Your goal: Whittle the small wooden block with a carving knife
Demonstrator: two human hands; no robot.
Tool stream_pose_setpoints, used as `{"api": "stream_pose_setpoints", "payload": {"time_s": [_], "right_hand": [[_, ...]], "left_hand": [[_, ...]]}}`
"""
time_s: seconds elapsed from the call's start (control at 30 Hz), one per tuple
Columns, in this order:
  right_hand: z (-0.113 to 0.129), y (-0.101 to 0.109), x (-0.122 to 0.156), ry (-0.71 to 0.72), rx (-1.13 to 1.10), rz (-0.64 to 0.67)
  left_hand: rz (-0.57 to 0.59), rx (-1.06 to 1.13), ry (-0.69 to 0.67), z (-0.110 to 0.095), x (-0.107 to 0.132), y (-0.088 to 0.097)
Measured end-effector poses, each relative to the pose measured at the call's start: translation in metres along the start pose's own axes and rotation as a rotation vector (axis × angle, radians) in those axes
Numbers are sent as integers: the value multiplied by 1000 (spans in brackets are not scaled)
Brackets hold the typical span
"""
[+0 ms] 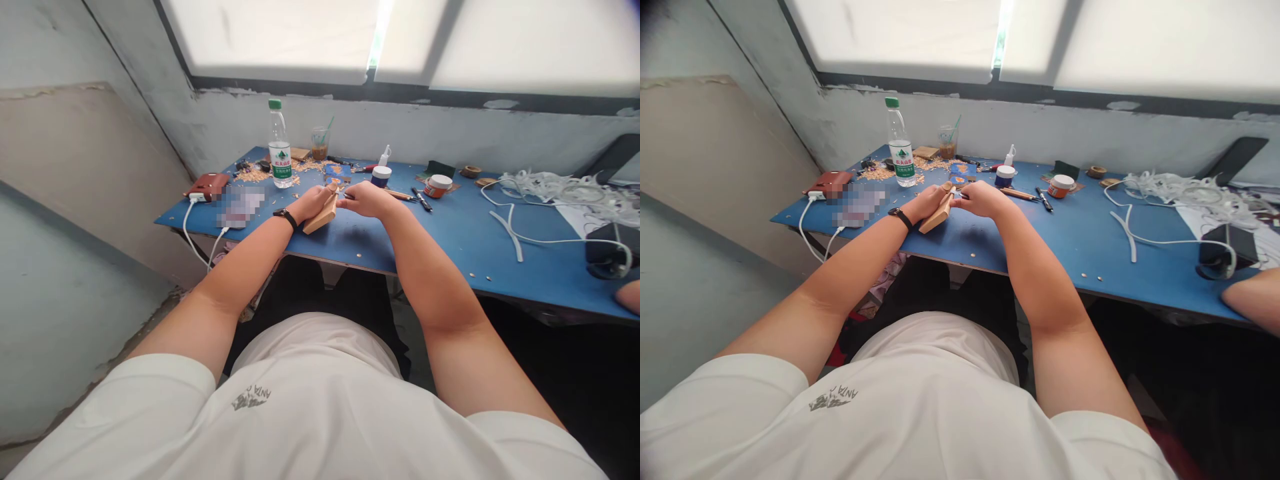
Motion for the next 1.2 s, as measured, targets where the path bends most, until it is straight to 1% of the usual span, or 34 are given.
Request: {"api": "stream_pose_setpoints", "payload": {"time_s": [0.13,0.3,0.47,0.53,0.6,0.7,0.83,0.9,0.97,1.07,1.2], "right_hand": [[-1,0,0,-47,57,5],[-7,0,-2,-103,135,-13],[-16,-2,-5,-141,122,-28],[-18,-1,-4,-147,102,-32],[-15,0,-2,-120,70,-29],[-5,2,2,-30,-7,-6],[7,5,10,87,-100,-11],[11,5,11,123,-126,-13],[13,4,11,137,-115,-18],[13,1,7,115,-50,-29],[11,-3,0,54,0,-50]], "left_hand": [[-26,-108,10,-4,0,3],[-63,-117,44,-2,-4,1],[-124,-137,28,-3,-7,3],[-129,-145,23,-5,-5,4],[-117,-128,32,-6,-2,4],[-81,-46,49,-7,2,-1],[-22,155,56,-8,3,-13],[-23,256,31,-10,2,-16],[-31,305,21,-10,2,-16],[-27,267,30,-9,4,-13],[-34,163,-39,-14,6,-4]]}}
Point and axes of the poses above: each hand's wrist, its own x-axis away from the middle knuckle, its own y-axis out of the back of the hand, z = x × y, the point moved 7 cm from there along -x, towards the middle knuckle, and after that the axes turned 4 degrees about -x, right-handed, at the moved point
